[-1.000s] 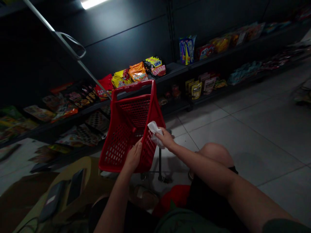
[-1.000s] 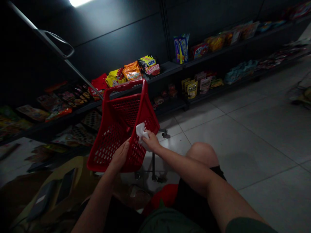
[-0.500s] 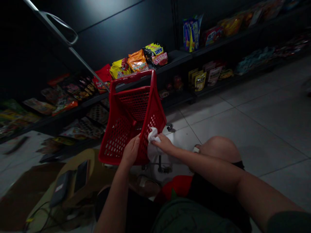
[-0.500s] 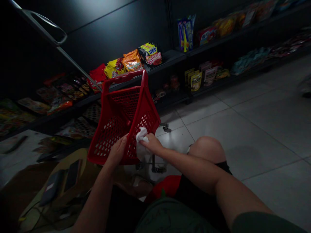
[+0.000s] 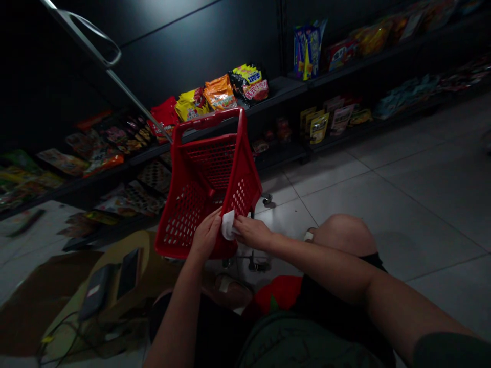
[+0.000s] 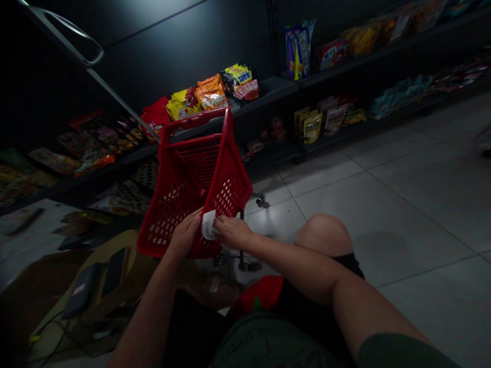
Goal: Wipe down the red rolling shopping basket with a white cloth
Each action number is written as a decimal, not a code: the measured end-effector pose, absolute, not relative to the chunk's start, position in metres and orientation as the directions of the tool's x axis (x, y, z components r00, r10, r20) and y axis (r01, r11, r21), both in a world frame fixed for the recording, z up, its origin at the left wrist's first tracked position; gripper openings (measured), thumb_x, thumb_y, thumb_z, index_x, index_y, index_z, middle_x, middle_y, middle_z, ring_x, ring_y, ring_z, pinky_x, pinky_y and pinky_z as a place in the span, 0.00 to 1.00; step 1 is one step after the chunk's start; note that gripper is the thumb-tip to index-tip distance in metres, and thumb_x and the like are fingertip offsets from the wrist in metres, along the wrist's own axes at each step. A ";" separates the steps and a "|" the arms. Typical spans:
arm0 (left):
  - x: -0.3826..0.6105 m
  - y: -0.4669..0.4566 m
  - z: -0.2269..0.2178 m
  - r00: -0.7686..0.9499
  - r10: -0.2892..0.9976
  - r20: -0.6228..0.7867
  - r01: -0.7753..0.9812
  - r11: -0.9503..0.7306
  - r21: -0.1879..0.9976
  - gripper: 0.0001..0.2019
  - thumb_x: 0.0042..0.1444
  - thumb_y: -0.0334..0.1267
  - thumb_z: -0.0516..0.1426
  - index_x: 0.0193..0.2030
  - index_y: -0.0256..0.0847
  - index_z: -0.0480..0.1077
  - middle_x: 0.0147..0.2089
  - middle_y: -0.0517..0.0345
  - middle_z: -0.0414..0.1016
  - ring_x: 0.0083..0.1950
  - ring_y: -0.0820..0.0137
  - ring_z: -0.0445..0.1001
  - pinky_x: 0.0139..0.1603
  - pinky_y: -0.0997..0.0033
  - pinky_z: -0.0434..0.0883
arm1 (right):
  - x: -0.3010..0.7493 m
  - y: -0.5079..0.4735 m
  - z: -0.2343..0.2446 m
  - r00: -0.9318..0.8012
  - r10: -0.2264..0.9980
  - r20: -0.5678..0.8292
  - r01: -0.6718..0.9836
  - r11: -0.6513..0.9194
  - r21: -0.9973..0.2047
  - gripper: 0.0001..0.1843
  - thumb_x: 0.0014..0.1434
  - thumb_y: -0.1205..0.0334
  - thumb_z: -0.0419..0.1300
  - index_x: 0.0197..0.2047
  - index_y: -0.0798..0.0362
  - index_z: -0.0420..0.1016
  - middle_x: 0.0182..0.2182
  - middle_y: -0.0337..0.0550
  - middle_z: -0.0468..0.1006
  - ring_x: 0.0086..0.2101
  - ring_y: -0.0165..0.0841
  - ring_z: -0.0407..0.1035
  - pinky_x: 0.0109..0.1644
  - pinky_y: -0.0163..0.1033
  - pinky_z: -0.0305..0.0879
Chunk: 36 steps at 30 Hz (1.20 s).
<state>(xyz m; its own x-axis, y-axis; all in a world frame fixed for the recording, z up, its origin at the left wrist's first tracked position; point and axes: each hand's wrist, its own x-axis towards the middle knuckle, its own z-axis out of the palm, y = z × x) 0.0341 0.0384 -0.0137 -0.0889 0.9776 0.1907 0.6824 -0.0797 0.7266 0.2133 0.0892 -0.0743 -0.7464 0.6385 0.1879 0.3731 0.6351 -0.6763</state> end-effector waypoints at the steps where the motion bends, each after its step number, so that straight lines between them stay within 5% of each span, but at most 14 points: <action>1: 0.033 0.039 -0.014 -0.081 0.977 0.195 0.685 -0.088 0.723 0.23 0.66 0.47 0.47 0.58 0.39 0.72 0.63 0.50 0.72 0.64 0.65 0.69 0.69 0.60 0.62 | 0.210 0.091 -0.074 -0.742 0.649 0.169 0.346 0.587 -0.732 0.30 0.57 0.60 0.61 0.62 0.50 0.62 0.48 0.49 0.74 0.43 0.39 0.71 0.44 0.40 0.67; 5: 0.029 0.040 -0.018 -0.074 0.973 0.218 0.731 -0.096 0.676 0.22 0.65 0.47 0.48 0.59 0.41 0.72 0.63 0.50 0.71 0.65 0.65 0.68 0.69 0.57 0.61 | 0.199 0.098 -0.078 -0.730 0.679 0.077 0.091 0.209 -0.974 0.27 0.52 0.65 0.60 0.57 0.51 0.67 0.40 0.40 0.77 0.38 0.35 0.71 0.43 0.36 0.66; 9: 0.029 0.038 -0.018 -0.080 0.969 0.232 0.740 -0.098 0.666 0.22 0.65 0.47 0.48 0.58 0.41 0.72 0.63 0.50 0.71 0.65 0.65 0.68 0.69 0.57 0.61 | 0.204 0.104 -0.083 -0.649 0.760 -0.037 -0.092 -0.126 -0.988 0.16 0.57 0.61 0.54 0.48 0.54 0.71 0.35 0.39 0.77 0.34 0.33 0.71 0.39 0.36 0.67; 11: 0.029 0.037 -0.017 -0.079 0.969 0.236 0.737 -0.103 0.668 0.22 0.65 0.47 0.48 0.58 0.41 0.73 0.63 0.51 0.71 0.64 0.65 0.68 0.69 0.58 0.62 | 0.209 0.107 -0.087 -0.594 0.805 -0.005 -0.084 -0.068 -0.994 0.16 0.58 0.60 0.55 0.49 0.54 0.71 0.37 0.41 0.78 0.36 0.34 0.72 0.43 0.37 0.67; 13: 0.030 0.037 -0.016 -0.071 0.970 0.232 0.733 -0.107 0.671 0.22 0.65 0.47 0.48 0.58 0.41 0.73 0.63 0.51 0.72 0.64 0.64 0.68 0.69 0.58 0.62 | 0.212 0.109 -0.091 -0.608 0.786 0.111 0.019 0.154 -0.988 0.18 0.56 0.61 0.58 0.50 0.53 0.71 0.41 0.43 0.78 0.41 0.35 0.71 0.49 0.39 0.66; 17: 0.029 0.037 -0.018 -0.064 0.974 0.215 0.733 -0.101 0.672 0.22 0.65 0.48 0.49 0.57 0.41 0.73 0.61 0.50 0.73 0.64 0.64 0.69 0.68 0.58 0.62 | 0.207 0.111 -0.099 -0.705 0.685 0.184 0.248 0.481 -0.841 0.28 0.52 0.62 0.63 0.57 0.52 0.68 0.51 0.50 0.75 0.48 0.40 0.70 0.53 0.43 0.64; 20: 0.028 0.036 -0.019 -0.070 0.973 0.218 0.735 -0.097 0.671 0.22 0.65 0.48 0.49 0.57 0.40 0.73 0.61 0.49 0.73 0.63 0.64 0.70 0.68 0.58 0.63 | 0.200 0.115 -0.099 -0.704 0.690 0.168 0.214 0.432 -0.876 0.29 0.51 0.64 0.63 0.57 0.53 0.67 0.49 0.48 0.76 0.45 0.38 0.71 0.50 0.40 0.65; 25: 0.028 0.034 -0.015 -0.069 0.976 0.208 0.728 -0.093 0.679 0.22 0.65 0.47 0.48 0.59 0.40 0.72 0.62 0.51 0.73 0.64 0.64 0.69 0.68 0.56 0.63 | 0.206 0.130 -0.092 -0.551 0.832 0.066 0.055 0.115 -0.992 0.11 0.56 0.62 0.56 0.41 0.54 0.74 0.33 0.36 0.77 0.35 0.32 0.71 0.39 0.33 0.65; 32: 0.031 0.033 -0.013 -0.046 0.974 0.220 0.742 -0.114 0.660 0.21 0.65 0.47 0.49 0.59 0.43 0.72 0.62 0.53 0.73 0.64 0.64 0.69 0.69 0.57 0.63 | 0.205 0.135 -0.091 -0.648 0.735 0.197 0.243 0.445 -0.862 0.23 0.54 0.64 0.61 0.54 0.50 0.70 0.47 0.45 0.77 0.45 0.37 0.71 0.49 0.38 0.63; 36: 0.027 0.031 -0.015 -0.033 0.975 0.221 0.745 -0.124 0.656 0.21 0.65 0.46 0.49 0.59 0.43 0.72 0.63 0.53 0.72 0.64 0.64 0.69 0.68 0.57 0.63 | 0.202 0.135 -0.090 -0.606 0.775 0.181 0.171 0.349 -0.921 0.21 0.53 0.64 0.60 0.52 0.51 0.71 0.44 0.41 0.78 0.41 0.35 0.71 0.47 0.36 0.64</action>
